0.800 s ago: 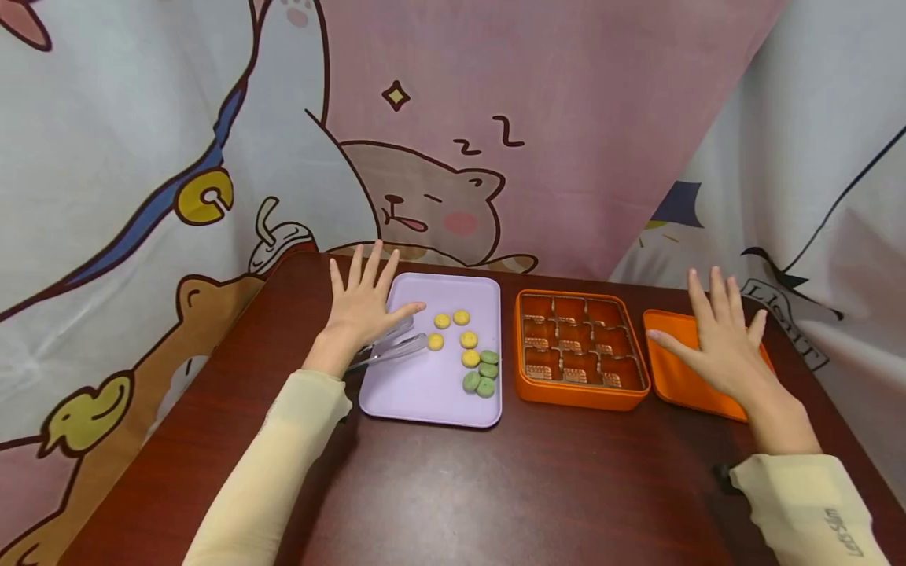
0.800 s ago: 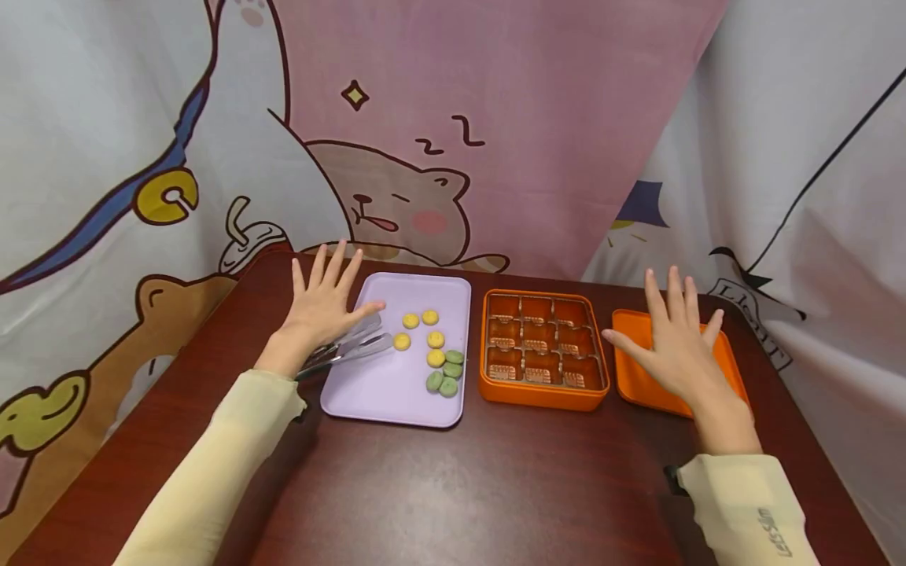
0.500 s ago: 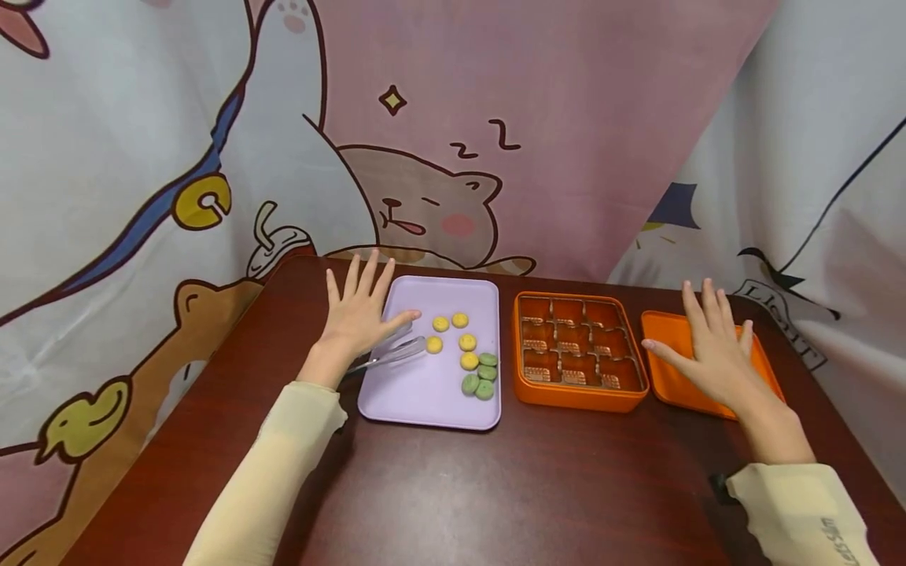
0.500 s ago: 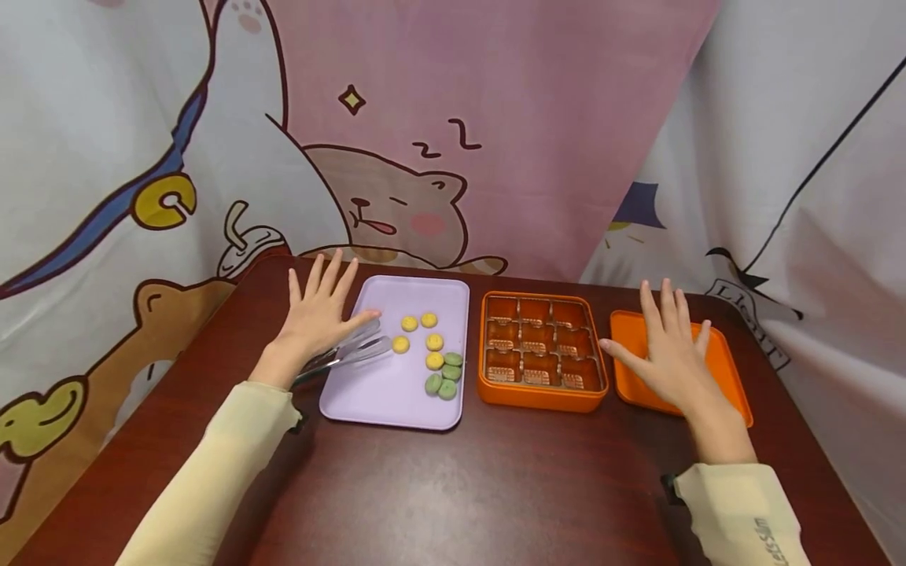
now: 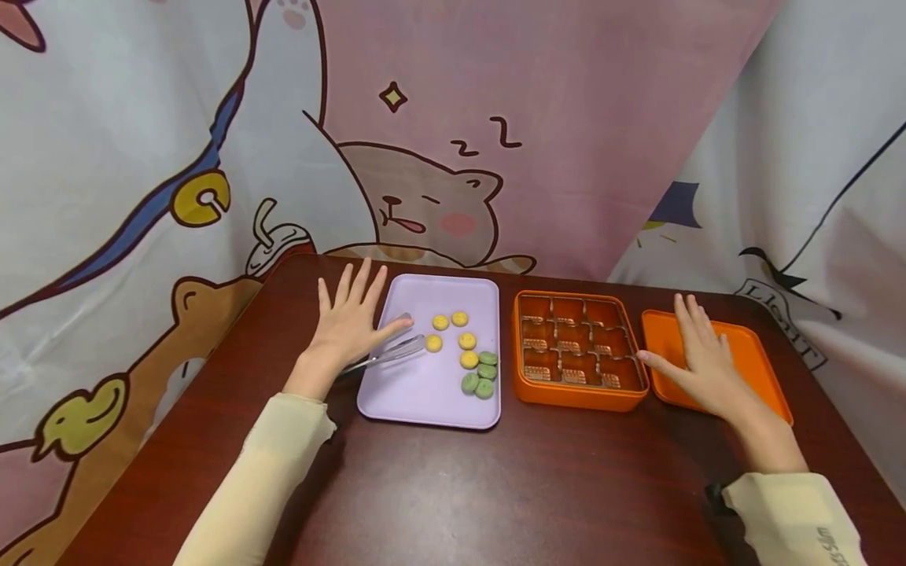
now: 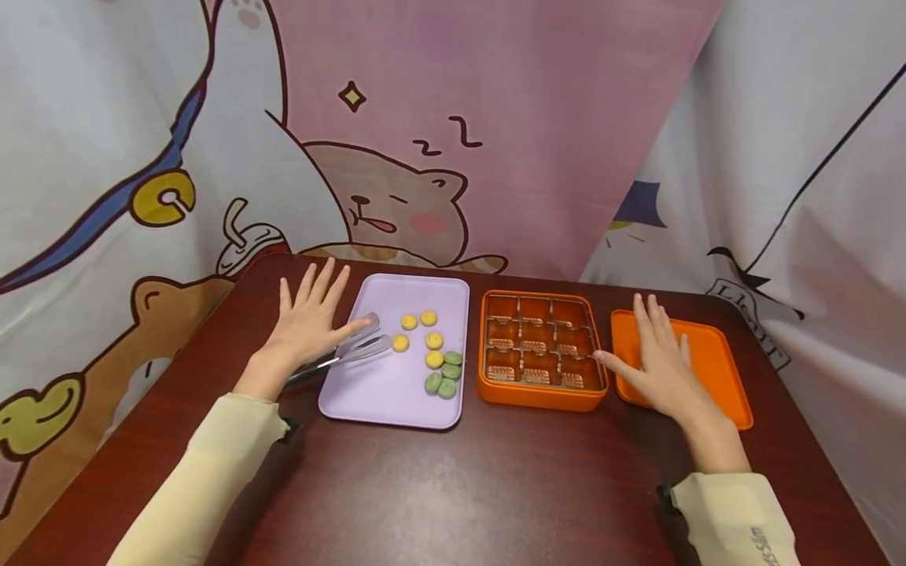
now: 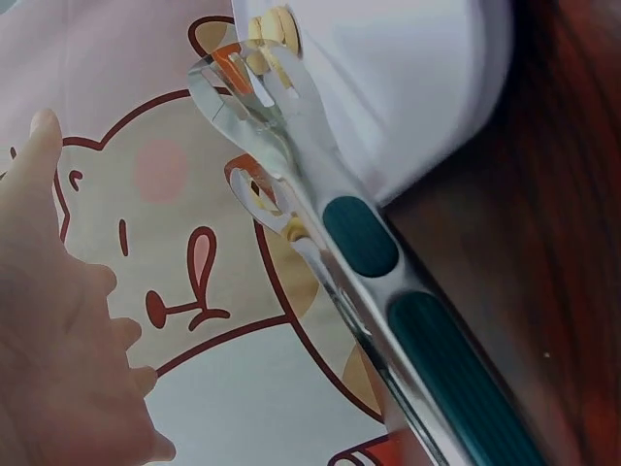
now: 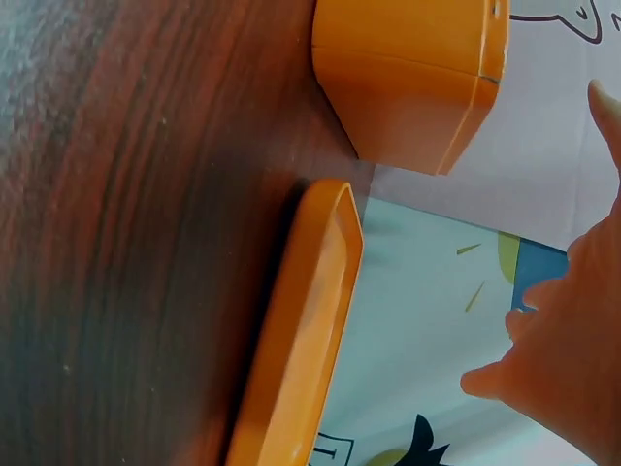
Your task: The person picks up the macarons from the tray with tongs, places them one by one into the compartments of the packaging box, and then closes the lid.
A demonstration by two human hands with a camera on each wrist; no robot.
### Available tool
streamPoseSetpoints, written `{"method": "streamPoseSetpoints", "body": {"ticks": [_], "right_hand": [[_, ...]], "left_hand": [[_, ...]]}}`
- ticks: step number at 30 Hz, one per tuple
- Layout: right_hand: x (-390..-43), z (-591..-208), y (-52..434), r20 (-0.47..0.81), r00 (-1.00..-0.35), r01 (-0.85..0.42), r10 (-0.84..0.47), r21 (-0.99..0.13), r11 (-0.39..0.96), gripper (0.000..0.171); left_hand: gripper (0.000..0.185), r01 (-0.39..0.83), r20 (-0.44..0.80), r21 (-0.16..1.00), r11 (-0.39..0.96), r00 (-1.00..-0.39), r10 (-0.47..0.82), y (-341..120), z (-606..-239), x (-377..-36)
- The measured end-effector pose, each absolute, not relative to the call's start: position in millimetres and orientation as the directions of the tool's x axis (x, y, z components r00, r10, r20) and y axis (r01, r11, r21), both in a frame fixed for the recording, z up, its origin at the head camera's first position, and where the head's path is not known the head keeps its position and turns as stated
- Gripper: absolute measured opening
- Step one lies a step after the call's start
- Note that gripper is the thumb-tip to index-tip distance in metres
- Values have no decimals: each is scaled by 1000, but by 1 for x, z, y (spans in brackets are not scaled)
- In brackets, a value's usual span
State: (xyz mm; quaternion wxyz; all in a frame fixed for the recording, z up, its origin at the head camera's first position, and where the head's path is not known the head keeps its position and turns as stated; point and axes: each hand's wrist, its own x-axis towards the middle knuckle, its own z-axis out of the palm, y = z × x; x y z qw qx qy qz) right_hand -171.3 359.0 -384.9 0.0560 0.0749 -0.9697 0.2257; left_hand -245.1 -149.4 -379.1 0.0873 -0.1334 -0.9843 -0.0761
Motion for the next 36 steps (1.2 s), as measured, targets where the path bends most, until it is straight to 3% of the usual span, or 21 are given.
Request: {"method": "streamPoseSetpoints", "body": {"ticks": [15,36], "right_hand": [[-167,-396,352,29,-979,-179,-202,-600,780,94],[-163,-405,338,-93,-972,-123,-215,-578,807,95]], "left_hand": [[101,277,138,184,943,-957,254,-167,-387,-233],[104,294,23,286,912,-954,300,-184,-401,-223]]}}
